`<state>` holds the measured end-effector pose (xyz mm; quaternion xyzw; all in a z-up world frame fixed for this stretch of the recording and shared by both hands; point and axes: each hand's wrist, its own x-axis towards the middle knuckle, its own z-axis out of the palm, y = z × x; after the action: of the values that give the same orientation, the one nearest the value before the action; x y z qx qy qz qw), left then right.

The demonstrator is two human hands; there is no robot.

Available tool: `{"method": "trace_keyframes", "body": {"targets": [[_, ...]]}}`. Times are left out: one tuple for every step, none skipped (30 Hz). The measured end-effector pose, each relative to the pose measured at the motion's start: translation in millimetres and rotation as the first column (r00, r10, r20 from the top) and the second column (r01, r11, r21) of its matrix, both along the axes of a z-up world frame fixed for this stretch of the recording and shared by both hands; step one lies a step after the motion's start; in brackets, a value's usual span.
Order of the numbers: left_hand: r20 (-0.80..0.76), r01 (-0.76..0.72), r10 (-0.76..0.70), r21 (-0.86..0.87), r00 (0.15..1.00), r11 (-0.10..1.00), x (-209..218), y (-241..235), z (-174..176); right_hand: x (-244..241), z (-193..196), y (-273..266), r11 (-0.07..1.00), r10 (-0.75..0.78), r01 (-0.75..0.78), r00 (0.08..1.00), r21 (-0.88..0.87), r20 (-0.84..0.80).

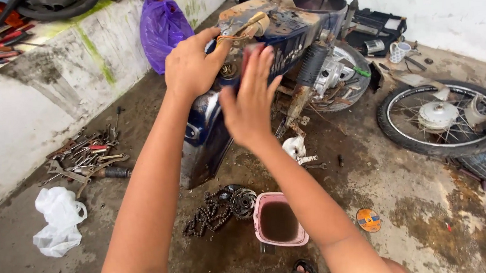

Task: Hand-sanding a motorcycle fuel tank using wet sandpaper and a bucket of water to prepare the surface.

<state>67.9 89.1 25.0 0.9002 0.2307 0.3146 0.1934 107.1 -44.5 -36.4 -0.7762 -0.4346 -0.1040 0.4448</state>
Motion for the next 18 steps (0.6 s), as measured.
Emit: {"method": "trace_keyframes", "body": {"targets": [[0.003, -0.008, 0.008, 0.003, 1.000, 1.000, 0, 2, -5, -1, -10, 1, 1.000, 0.008, -0.008, 1.000, 0.003, 0.003], [0.050, 0.040, -0.042, 0.049, 0.998, 0.998, -1, 4, -9, -3, -19, 2, 0.996, 0.013, -0.017, 0.998, 0.082, 0.056], [0.097, 0.093, -0.103, 0.101, 0.990, 0.990, 2, 7, -11, -2, -26, 4, 0.986, 0.005, -0.024, 0.993, 0.164, 0.114], [0.103, 0.094, -0.105, 0.110, 0.989, 0.990, -5, 1, -11, -10, -41, -2, 0.985, 0.004, -0.024, 0.993, 0.171, 0.120], [0.035, 0.096, -0.098, 0.045, 0.995, 0.994, -10, -4, -9, -13, -54, -4, 0.964, 0.125, -0.164, 0.974, 0.209, 0.190], [-0.033, 0.094, -0.095, -0.020, 0.995, 0.995, -14, -8, -7, -16, -67, -6, 0.924, 0.239, -0.302, 0.935, 0.234, 0.263], [-0.030, 0.091, -0.092, -0.016, 0.995, 0.996, -18, -10, -3, -4, -56, -1, 0.923, 0.241, -0.306, 0.933, 0.235, 0.267], [-0.053, 0.047, -0.048, -0.021, 0.997, 0.999, -21, -12, 1, 9, -47, 4, 0.939, 0.168, -0.249, 0.934, 0.236, 0.314], [-0.089, 0.012, -0.016, -0.041, 0.996, 0.999, -22, -19, -3, 21, -43, 2, 0.957, 0.092, -0.178, 0.933, 0.227, 0.347], [-0.098, 0.019, -0.024, -0.055, 0.995, 0.998, -20, -22, -6, 22, -39, 0, 0.962, 0.090, -0.170, 0.937, 0.216, 0.337], [-0.073, -0.009, 0.006, -0.045, 0.997, 0.999, -20, -21, -6, 23, -31, 2, 0.978, 0.043, -0.090, 0.969, 0.187, 0.242], [-0.048, -0.038, 0.036, -0.036, 0.998, 0.999, -21, -21, -6, 24, -24, 5, 0.989, -0.010, -0.012, 0.989, 0.150, 0.147], [-0.050, -0.037, 0.036, -0.036, 0.998, 0.999, -23, -23, -7, 6, -28, -4, 0.989, -0.010, -0.012, 0.989, 0.150, 0.146], [-0.045, -0.013, 0.013, -0.017, 0.999, 1.000, -26, -25, -6, -12, -33, -13, 0.991, 0.053, -0.073, 0.983, 0.110, 0.176], [-0.034, 0.009, -0.009, 0.012, 0.999, 1.000, -25, -23, -2, -26, -33, -17, 0.988, 0.116, -0.135, 0.970, 0.078, 0.212], [-0.028, 0.009, -0.008, 0.022, 1.000, 1.000, -25, -22, 2, -18, -39, -11, 0.987, 0.114, -0.136, 0.969, 0.087, 0.219], [-0.075, 0.006, -0.006, 0.001, 0.997, 1.000, -26, -23, 3, -11, -46, -8, 0.993, 0.105, -0.119, 0.944, 0.025, 0.312], [-0.121, 0.002, -0.005, -0.020, 0.993, 1.000, -26, -26, 3, -3, -55, -6, 0.995, 0.100, -0.095, 0.910, -0.034, 0.402]]}}
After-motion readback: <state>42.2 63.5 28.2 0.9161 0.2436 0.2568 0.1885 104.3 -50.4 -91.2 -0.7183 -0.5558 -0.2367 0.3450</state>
